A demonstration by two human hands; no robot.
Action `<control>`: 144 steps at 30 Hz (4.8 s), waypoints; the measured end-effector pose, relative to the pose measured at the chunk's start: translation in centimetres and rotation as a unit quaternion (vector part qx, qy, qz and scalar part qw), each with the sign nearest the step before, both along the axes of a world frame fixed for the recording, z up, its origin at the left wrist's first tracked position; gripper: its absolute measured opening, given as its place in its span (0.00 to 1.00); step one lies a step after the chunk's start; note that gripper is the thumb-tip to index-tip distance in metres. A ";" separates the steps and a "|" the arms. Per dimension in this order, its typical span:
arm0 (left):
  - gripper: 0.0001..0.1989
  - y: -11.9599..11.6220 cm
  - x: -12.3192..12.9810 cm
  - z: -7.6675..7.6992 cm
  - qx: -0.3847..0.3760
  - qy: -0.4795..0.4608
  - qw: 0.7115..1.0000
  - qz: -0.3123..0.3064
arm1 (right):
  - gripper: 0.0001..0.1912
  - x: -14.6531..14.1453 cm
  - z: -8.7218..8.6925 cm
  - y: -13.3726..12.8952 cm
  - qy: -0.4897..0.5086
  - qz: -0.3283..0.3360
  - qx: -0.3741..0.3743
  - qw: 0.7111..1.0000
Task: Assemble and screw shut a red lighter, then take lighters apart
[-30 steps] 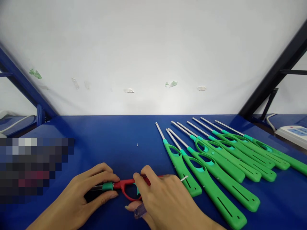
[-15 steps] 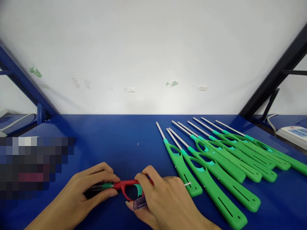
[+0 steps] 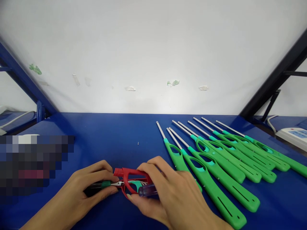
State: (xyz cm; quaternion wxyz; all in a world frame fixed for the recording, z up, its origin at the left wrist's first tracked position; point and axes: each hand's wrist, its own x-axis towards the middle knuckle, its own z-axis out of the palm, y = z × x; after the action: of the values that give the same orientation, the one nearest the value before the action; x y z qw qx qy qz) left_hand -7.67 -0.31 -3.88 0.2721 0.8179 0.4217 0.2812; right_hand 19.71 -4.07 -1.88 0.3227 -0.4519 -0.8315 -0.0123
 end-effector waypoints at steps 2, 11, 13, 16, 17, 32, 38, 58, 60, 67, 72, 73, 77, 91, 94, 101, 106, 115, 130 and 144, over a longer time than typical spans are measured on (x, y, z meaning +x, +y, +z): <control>0.06 -0.1 -0.1 0.0 0.012 0.013 1.000 0.002 | 0.16 1.0 1.5 0.0 0.006 0.038 -0.033 0.999; 0.12 -1.3 1.0 1.1 0.120 0.045 0.991 -0.028 | 0.28 2.9 0.9 0.9 -0.048 -0.021 -0.076 0.996; 0.13 -1.4 1.9 1.0 0.152 0.045 0.987 -0.039 | 0.33 2.8 0.2 1.0 -0.076 -0.016 -0.086 0.993; 0.11 -1.3 3.3 0.3 0.191 0.055 0.979 -0.052 | 0.34 2.8 -0.3 1.0 -0.109 -0.017 -0.069 0.991; 0.10 -1.2 3.6 0.1 0.201 0.056 0.977 -0.053 | 0.34 2.8 -0.4 1.0 -0.117 -0.020 -0.056 0.991; 0.16 -1.0 4.8 -0.1 0.305 0.068 0.950 -0.006 | 0.43 4.1 -0.9 0.6 -0.190 0.005 -0.050 0.980; 0.15 -1.0 4.7 0.0 0.306 0.067 0.950 0.000 | 0.44 4.0 -1.6 0.5 -0.203 0.015 -0.007 0.979; 0.09 -0.8 3.3 0.0 0.316 0.058 0.944 0.078 | 0.28 4.0 0.5 0.0 -0.147 -0.002 -0.024 0.989; 0.12 -1.3 4.3 -0.2 0.289 0.037 0.956 0.023 | 0.28 4.3 0.3 0.0 -0.144 -0.010 -0.023 0.989; 0.14 -2.1 5.5 -0.6 0.232 0.056 0.970 -0.054 | 0.26 5.3 -0.1 0.3 -0.140 -0.023 -0.028 0.990; 0.14 -1.8 5.4 -0.6 0.245 0.073 0.966 -0.047 | 0.28 6.4 -0.7 0.9 -0.159 -0.072 -0.021 0.984; 0.14 -1.8 5.4 -0.6 0.247 0.079 0.965 -0.044 | 0.29 6.6 -0.7 0.9 -0.164 -0.081 -0.018 0.983; 0.16 -2.0 5.3 -0.7 0.255 0.095 0.962 -0.035 | 0.27 6.7 -0.5 0.2 -0.142 -0.094 0.007 0.985; 0.14 -2.0 6.8 -0.6 0.229 0.085 0.968 -0.057 | 0.22 5.9 -1.2 -1.4 -0.178 -0.012 -0.037 0.983; 0.12 -1.8 6.9 -0.7 0.228 0.080 0.969 -0.051 | 0.20 6.2 -1.2 -1.2 -0.149 -0.024 -0.045 0.988; 0.10 -1.7 7.1 -0.7 0.228 0.086 0.968 -0.051 | 0.16 6.2 -1.0 -1.0 -0.156 -0.010 -0.053 0.986; 0.11 -1.6 7.2 -0.6 0.231 0.089 0.967 -0.052 | 0.27 6.5 -1.4 -1.3 -0.184 0.004 -0.058 0.981; 0.11 -1.9 7.0 -0.4 0.249 0.091 0.961 -0.074 | 0.28 6.4 -1.4 -1.3 -0.162 0.006 -0.048 0.986; 0.09 -2.2 6.8 -0.2 0.217 0.078 0.971 -0.068 | 0.30 6.1 -1.7 -1.8 -0.159 0.027 -0.004 0.987; 0.12 -2.0 6.8 -0.5 0.255 0.111 0.957 -0.087 | 0.29 6.6 -1.7 -2.8 -0.144 0.009 0.021 0.989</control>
State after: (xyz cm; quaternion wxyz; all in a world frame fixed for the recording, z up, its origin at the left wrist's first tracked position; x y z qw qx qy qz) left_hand -0.90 -2.28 -4.38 0.0294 0.9197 0.2910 0.2619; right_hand 26.26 -6.89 -3.62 0.2086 -0.4313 -0.8729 -0.0919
